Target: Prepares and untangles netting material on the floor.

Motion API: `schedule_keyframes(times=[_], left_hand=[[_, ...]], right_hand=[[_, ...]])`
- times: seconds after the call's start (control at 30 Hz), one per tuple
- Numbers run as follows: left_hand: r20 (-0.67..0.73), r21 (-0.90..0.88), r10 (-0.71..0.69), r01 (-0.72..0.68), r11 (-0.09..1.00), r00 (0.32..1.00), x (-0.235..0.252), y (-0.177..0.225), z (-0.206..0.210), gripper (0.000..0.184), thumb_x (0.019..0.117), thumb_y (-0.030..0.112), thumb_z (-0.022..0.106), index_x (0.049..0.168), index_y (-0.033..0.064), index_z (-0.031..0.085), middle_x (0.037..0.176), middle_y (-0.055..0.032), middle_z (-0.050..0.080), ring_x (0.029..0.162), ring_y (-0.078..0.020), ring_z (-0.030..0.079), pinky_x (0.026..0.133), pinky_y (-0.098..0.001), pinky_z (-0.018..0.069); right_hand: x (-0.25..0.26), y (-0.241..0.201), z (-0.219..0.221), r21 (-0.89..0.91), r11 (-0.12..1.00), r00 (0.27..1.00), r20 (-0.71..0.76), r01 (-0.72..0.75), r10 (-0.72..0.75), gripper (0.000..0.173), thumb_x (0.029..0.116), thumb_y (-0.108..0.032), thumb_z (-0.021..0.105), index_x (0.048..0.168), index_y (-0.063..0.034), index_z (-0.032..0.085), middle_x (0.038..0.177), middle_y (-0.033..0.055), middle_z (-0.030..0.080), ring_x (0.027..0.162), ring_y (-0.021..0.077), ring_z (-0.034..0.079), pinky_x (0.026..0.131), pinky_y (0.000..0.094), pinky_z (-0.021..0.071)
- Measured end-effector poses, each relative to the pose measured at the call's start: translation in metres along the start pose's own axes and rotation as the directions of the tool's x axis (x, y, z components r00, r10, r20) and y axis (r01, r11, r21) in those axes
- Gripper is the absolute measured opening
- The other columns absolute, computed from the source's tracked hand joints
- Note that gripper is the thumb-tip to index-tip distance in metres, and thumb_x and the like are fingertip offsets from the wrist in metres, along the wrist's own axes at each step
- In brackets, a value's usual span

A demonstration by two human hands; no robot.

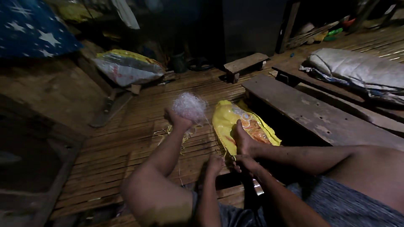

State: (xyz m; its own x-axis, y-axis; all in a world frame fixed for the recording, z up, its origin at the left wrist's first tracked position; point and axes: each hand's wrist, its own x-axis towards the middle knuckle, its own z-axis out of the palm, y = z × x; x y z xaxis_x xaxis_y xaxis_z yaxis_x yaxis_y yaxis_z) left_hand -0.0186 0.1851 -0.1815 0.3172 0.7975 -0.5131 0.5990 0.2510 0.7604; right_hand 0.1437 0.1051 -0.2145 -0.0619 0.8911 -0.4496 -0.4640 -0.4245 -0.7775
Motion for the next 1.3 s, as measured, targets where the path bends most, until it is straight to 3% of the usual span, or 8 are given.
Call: schedule_keyframes(times=[0.13, 0.2, 0.27, 0.37, 0.63, 0.8, 1.13, 1.3], left_hand=[[-0.029, 0.059, 0.105, -0.103, 0.993, 0.994, -0.018, 0.002, -0.001, 0.023, 0.1052, 0.011, 0.053, 0.116, -0.0065, 0.063, 0.086, -0.0088, 0.065, 0.068, -0.0107, 0.062, 0.061, -0.0256, 0.0533], [-0.009, 0.135, -0.098, 0.098, 0.986, 0.995, -0.054, 0.039, -0.003, 0.033, 0.1105, 0.013, 0.044, 0.137, -0.0017, 0.055, 0.119, -0.0134, 0.065, 0.1, -0.0168, 0.064, 0.091, -0.0326, 0.0519], [0.002, 0.095, 0.013, -0.013, 0.995, 1.0, -0.029, 0.019, -0.002, 0.027, 0.1079, 0.014, 0.049, 0.122, -0.0037, 0.063, 0.096, -0.0093, 0.065, 0.077, -0.0122, 0.061, 0.072, -0.0278, 0.0527], [-0.001, 0.007, 0.012, -0.012, 1.0, 1.0, -0.006, 0.005, 0.0, 0.021, 0.1054, 0.013, 0.054, 0.113, -0.0029, 0.065, 0.081, -0.0045, 0.062, 0.064, -0.0088, 0.058, 0.062, -0.0247, 0.0513], [-0.017, 0.007, -0.009, 0.009, 1.0, 1.0, -0.009, 0.005, -0.003, 0.022, 0.105, 0.013, 0.055, 0.116, -0.0024, 0.064, 0.081, -0.0043, 0.063, 0.063, -0.0087, 0.058, 0.06, -0.025, 0.0515], [0.023, 0.042, 0.014, -0.015, 0.999, 1.0, -0.021, 0.017, -0.008, 0.027, 0.1066, 0.015, 0.052, 0.121, -0.0039, 0.065, 0.096, -0.0098, 0.066, 0.076, -0.0126, 0.06, 0.074, -0.0293, 0.0521], [-0.014, 0.01, 0.019, -0.018, 1.0, 1.0, -0.008, 0.001, -0.006, 0.021, 0.1054, 0.013, 0.054, 0.113, -0.002, 0.065, 0.079, -0.0031, 0.062, 0.062, -0.0086, 0.056, 0.06, -0.025, 0.0504], [-0.017, -0.019, 0.023, -0.024, 1.0, 1.0, -0.011, 0.002, -0.006, 0.019, 0.1043, 0.011, 0.055, 0.111, -0.0027, 0.066, 0.079, -0.0031, 0.062, 0.062, -0.0079, 0.057, 0.061, -0.0243, 0.0515]], right_hand=[[0.006, -0.002, 0.003, 0.01, 0.999, 0.999, -0.026, -0.033, 0.033, 0.026, 0.109, -0.025, 0.042, 0.099, -0.0075, 0.058, 0.072, -0.0007, 0.054, 0.051, 0.0077, 0.048, 0.049, 0.024, 0.0452], [0.008, -0.002, 0.003, 0.007, 0.999, 0.999, -0.028, -0.034, 0.034, 0.027, 0.1085, -0.026, 0.043, 0.097, -0.0073, 0.059, 0.07, -0.0006, 0.055, 0.051, 0.0079, 0.048, 0.048, 0.0242, 0.045], [0.008, -0.002, 0.003, 0.009, 0.999, 0.999, -0.044, -0.032, 0.033, 0.027, 0.1081, -0.025, 0.044, 0.098, -0.0062, 0.06, 0.071, 0.0, 0.056, 0.051, 0.0083, 0.049, 0.048, 0.0245, 0.0455], [0.006, -0.002, 0.003, -0.019, 1.0, 0.997, -0.074, -0.009, 0.007, 0.023, 0.1074, -0.023, 0.048, 0.1, -0.0057, 0.061, 0.072, 0.0002, 0.056, 0.053, 0.0084, 0.05, 0.05, 0.0248, 0.0458], [0.008, 0.002, 0.003, 0.037, 0.999, 0.997, -0.075, 0.019, -0.016, 0.025, 0.1093, -0.023, 0.044, 0.105, -0.0044, 0.06, 0.074, 0.0005, 0.056, 0.052, 0.0081, 0.049, 0.049, 0.0242, 0.0463], [0.011, -0.004, 0.012, 0.089, 0.996, 0.997, -0.078, -0.005, 0.012, 0.031, 0.1103, -0.026, 0.038, 0.101, -0.0045, 0.059, 0.068, 0.0009, 0.055, 0.05, 0.0092, 0.049, 0.05, 0.0254, 0.0472], [0.015, 0.003, 0.006, 0.093, 0.995, 0.999, -0.025, 0.047, -0.045, 0.021, 0.1082, -0.021, 0.047, 0.105, -0.0047, 0.06, 0.075, 0.0003, 0.056, 0.054, 0.0085, 0.05, 0.051, 0.0252, 0.0469], [0.018, 0.001, 0.008, 0.129, 0.991, 1.0, -0.021, 0.018, -0.015, 0.027, 0.1101, -0.026, 0.041, 0.104, -0.0064, 0.058, 0.073, 0.0005, 0.055, 0.053, 0.0091, 0.049, 0.051, 0.0256, 0.0463]])
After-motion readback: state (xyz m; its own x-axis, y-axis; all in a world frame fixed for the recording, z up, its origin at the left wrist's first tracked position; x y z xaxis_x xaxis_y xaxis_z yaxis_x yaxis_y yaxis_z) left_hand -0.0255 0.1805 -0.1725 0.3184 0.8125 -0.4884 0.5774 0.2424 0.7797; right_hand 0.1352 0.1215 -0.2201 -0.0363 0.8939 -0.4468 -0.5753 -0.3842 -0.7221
